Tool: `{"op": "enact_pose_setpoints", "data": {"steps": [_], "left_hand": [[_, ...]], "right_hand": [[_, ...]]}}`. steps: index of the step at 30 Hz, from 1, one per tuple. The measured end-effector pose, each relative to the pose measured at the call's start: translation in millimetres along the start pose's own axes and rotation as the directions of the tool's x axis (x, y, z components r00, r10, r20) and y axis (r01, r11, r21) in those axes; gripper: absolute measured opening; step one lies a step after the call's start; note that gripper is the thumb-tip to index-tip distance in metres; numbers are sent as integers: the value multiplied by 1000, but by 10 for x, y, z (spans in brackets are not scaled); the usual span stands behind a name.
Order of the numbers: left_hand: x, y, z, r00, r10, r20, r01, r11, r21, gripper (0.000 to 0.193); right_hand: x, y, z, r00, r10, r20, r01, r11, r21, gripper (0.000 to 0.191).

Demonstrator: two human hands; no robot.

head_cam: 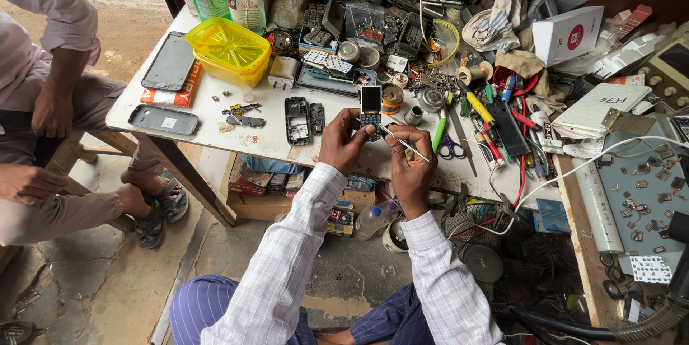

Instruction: The person disassembles a mobile phone, removes the battery and circuit board, and uses a screwdriver to adjust internal components. They then reassemble the phone and hand it to a customer.

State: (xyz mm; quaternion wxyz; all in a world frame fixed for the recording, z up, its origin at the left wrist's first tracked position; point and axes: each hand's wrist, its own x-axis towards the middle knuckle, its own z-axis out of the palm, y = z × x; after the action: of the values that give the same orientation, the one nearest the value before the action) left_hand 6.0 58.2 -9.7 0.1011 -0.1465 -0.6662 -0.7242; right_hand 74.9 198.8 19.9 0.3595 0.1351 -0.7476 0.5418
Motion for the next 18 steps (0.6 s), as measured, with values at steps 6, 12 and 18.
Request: {"op": "enact_pose_setpoints", "data": {"steps": [6, 12, 18], "left_hand": [[-2, 12, 1, 1000, -6, 0, 6, 1000, 1, 31], [-6, 17, 3, 1000, 2, -4, -2, 1000, 13, 32], [-10, 24, -1, 1000, -2, -2, 2, 1000, 4, 32]], "right_hand": [[2, 1, -3, 1000, -13, 9, 13, 1000, 10, 14], [0, 13, 3, 1000, 6, 14, -7, 1000, 27, 14], [-5, 11, -5, 1000, 12, 20, -12, 999, 38, 14]]}}
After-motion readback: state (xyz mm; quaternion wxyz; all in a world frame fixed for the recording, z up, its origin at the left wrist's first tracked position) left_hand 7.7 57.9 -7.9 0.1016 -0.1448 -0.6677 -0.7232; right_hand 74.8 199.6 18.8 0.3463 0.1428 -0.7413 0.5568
